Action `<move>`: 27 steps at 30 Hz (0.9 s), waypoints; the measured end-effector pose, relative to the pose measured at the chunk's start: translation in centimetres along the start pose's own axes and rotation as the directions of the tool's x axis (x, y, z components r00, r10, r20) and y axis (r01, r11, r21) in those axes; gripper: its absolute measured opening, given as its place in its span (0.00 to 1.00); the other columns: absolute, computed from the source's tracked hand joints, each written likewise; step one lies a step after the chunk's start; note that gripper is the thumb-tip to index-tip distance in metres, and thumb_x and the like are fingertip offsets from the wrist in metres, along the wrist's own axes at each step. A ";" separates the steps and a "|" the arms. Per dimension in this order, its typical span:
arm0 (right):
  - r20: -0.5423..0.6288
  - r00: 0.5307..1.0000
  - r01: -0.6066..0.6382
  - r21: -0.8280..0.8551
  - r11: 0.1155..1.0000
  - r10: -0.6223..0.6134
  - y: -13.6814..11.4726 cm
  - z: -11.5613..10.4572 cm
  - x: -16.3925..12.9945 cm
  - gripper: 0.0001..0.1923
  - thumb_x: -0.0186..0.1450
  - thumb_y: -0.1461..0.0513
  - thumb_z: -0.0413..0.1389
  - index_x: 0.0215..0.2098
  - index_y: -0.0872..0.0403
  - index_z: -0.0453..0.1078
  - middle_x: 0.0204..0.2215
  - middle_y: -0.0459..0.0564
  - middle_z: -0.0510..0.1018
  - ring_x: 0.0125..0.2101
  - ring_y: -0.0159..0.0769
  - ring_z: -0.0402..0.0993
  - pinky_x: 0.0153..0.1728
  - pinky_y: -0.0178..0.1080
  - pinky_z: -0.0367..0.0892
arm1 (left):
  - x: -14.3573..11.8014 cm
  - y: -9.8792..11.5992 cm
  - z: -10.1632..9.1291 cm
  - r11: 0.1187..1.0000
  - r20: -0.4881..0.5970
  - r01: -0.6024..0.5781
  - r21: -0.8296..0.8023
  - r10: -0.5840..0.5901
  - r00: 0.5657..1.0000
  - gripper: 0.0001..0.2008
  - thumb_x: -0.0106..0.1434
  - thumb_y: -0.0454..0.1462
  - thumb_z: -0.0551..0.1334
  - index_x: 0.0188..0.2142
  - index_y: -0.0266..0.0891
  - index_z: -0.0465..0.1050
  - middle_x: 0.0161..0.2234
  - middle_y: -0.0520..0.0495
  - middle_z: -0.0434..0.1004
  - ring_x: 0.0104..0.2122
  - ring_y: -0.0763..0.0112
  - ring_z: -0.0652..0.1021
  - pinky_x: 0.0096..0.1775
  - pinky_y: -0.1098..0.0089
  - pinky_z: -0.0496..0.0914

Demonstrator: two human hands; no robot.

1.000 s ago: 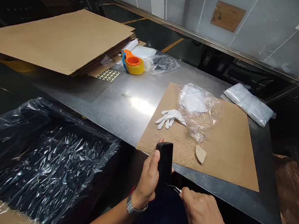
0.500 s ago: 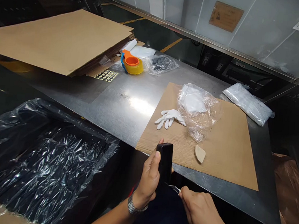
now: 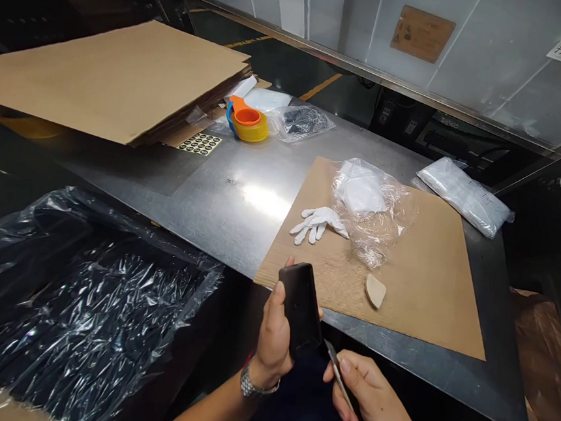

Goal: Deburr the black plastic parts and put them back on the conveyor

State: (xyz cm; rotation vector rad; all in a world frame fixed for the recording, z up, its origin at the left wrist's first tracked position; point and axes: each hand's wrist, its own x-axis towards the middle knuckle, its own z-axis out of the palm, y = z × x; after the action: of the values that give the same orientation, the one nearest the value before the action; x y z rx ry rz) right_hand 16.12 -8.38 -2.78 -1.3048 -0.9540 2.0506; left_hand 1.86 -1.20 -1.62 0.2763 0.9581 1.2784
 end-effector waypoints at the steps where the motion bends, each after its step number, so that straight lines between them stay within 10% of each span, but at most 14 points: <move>1: -0.034 0.999 0.032 -0.084 0.996 -0.035 -0.4 0.2 -0.2 0.21 0.66 0.49 0.44 0.35 0.58 0.65 0.13 0.39 0.66 0.10 0.19 0.54 0.13 0.24 0.50 | 0.1 0.0 0.1 0.999 0.008 0.021 -0.032 -0.020 1.000 0.30 0.61 0.50 0.51 0.61 0.48 0.49 0.27 0.51 0.73 0.21 0.73 0.73 0.23 0.71 0.69; 10: 0.016 1.000 0.026 -0.612 0.791 -0.021 -3.1 2.3 -1.4 0.20 0.69 0.52 0.37 0.28 0.53 0.60 0.11 0.38 0.62 0.14 0.23 0.59 0.21 0.27 0.57 | 0.3 -0.4 0.3 0.994 0.013 -0.037 -0.100 0.039 0.999 0.27 0.63 0.49 0.48 0.61 0.50 0.48 0.29 0.50 0.74 0.21 0.72 0.72 0.24 0.70 0.69; 27: -0.022 0.998 -0.056 -0.608 0.792 0.054 -3.7 2.5 -0.9 0.22 0.68 0.49 0.36 0.29 0.53 0.61 0.10 0.37 0.57 0.14 0.24 0.58 0.21 0.28 0.57 | 0.1 -0.5 0.1 0.995 -0.020 -0.092 -0.029 0.092 0.996 0.28 0.63 0.49 0.48 0.61 0.50 0.47 0.29 0.51 0.74 0.22 0.71 0.73 0.26 0.68 0.71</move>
State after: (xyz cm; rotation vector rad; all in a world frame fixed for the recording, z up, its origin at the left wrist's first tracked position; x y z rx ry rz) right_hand 14.41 -7.54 1.34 -1.6596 -1.6916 1.8369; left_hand 2.27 -1.23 -1.96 0.2887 0.9504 1.3805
